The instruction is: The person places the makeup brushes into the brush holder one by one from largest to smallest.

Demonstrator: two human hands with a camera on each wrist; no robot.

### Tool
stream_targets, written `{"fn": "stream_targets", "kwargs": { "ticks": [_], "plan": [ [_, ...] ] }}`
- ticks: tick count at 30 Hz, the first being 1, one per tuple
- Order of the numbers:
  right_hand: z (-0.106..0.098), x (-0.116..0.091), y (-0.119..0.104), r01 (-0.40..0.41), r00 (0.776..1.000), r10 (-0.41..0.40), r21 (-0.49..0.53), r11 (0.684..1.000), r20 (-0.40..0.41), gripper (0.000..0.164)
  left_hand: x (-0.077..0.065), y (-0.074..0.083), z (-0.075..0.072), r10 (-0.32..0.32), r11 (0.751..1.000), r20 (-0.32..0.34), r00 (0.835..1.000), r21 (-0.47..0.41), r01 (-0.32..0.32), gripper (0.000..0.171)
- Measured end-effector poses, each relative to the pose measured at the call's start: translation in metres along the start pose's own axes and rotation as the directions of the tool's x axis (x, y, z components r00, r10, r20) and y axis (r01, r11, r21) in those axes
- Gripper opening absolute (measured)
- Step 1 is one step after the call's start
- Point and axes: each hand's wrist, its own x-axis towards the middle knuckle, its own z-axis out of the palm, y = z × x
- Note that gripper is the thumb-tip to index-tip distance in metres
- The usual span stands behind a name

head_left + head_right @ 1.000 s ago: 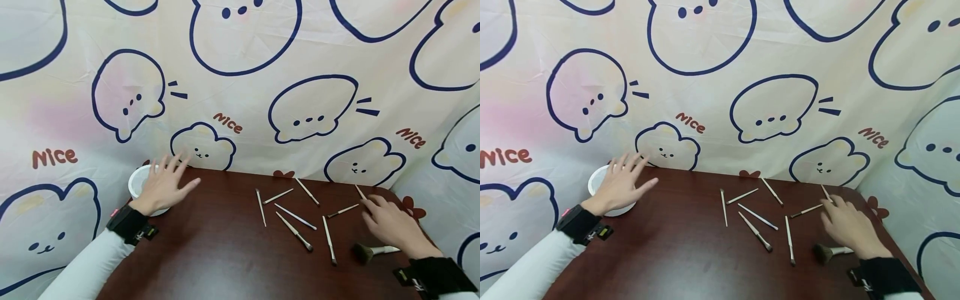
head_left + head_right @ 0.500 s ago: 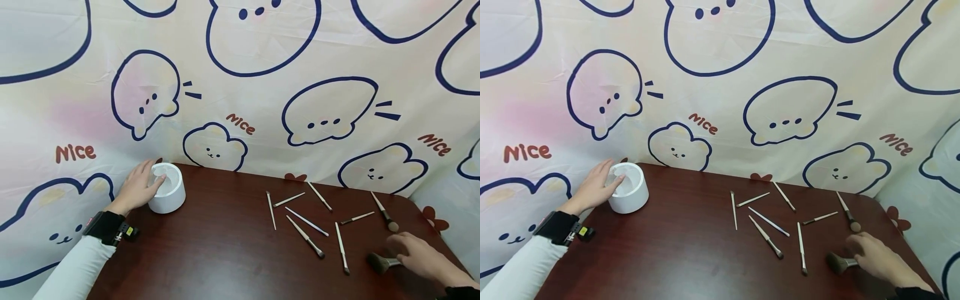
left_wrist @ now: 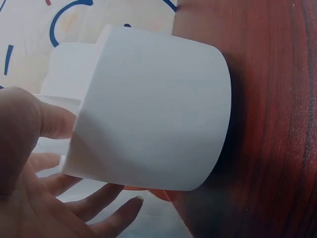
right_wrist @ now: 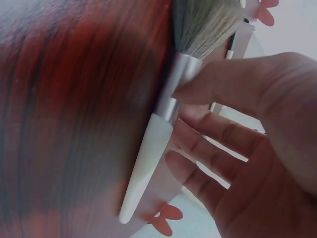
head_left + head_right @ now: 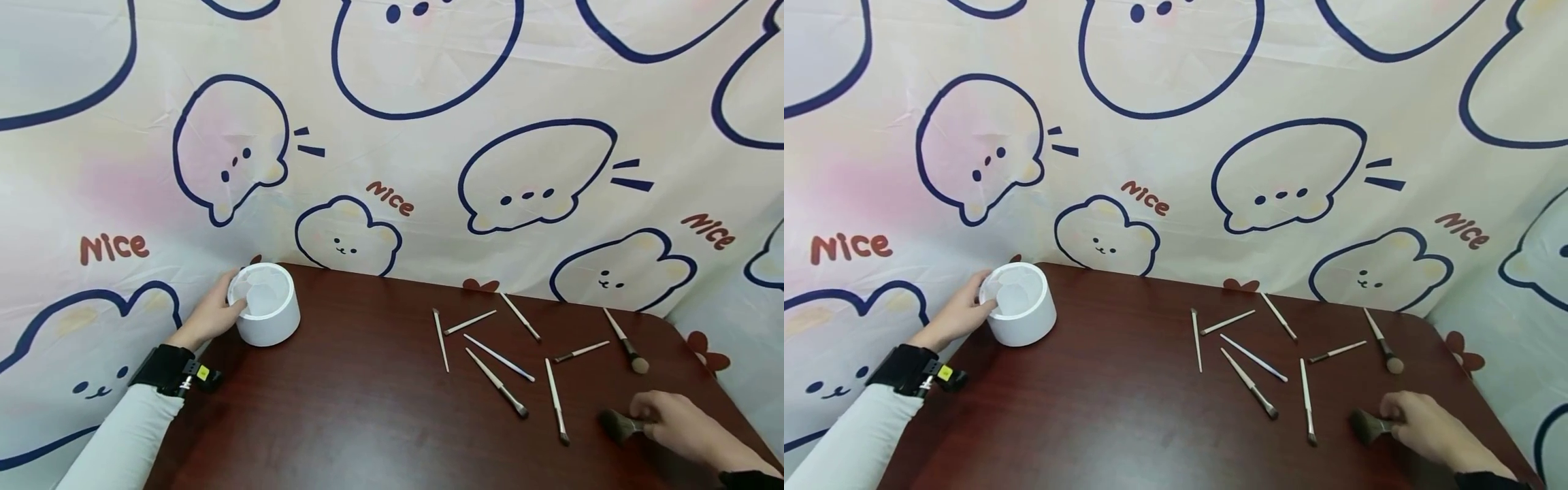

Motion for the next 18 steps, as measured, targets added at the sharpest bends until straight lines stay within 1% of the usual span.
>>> {"fn": "stream_targets", "kwargs": {
  "ticks": [3, 5, 7, 11, 13, 15, 18],
  "plan": [
    [0.001, -0.006, 0.0, -0.003, 1.0, 0.003, 0.016, 1.0, 0.003, 0.016, 0.004, -0.001, 0.003, -0.01, 0.999, 0.004, 1.0, -0.048, 0.01, 0.069],
    [0.002, -0.006, -0.001, 0.0, 1.0, 0.0, 0.021, 1.0, 0.003, 0.017, 0.007, -0.001, 0.003, -0.02, 0.998, 0.002, 1.0, -0.059, 0.02, 0.072],
    [0.003, -0.007, -0.001, 0.006, 1.0, -0.006, 0.004, 1.0, 0.001, 0.018, 0.01, -0.002, 0.004, -0.029, 0.997, 0.006, 1.0, -0.077, 0.03, 0.074],
    [0.001, -0.009, 0.0, 0.026, 1.0, -0.026, -0.024, 0.999, -0.014, 0.02, 0.013, -0.001, 0.011, 0.009, 0.996, 0.012, 1.0, -0.09, -0.007, 0.074],
    [-0.003, -0.011, -0.001, 0.026, 0.999, -0.028, -0.041, 0.999, -0.038, 0.02, 0.012, 0.002, 0.016, 0.033, 0.995, 0.025, 0.999, -0.099, -0.031, 0.073],
    [-0.01, -0.015, -0.004, 0.028, 0.996, -0.033, -0.064, 0.998, -0.081, 0.02, 0.012, 0.005, 0.022, 0.044, 0.994, 0.041, 0.998, -0.101, -0.04, 0.073],
    [-0.022, -0.02, -0.015, 0.023, 0.983, -0.04, -0.095, 0.995, -0.178, 0.017, 0.011, 0.01, 0.03, 0.044, 0.995, 0.072, 0.996, -0.098, -0.037, 0.074]
  ]
}}
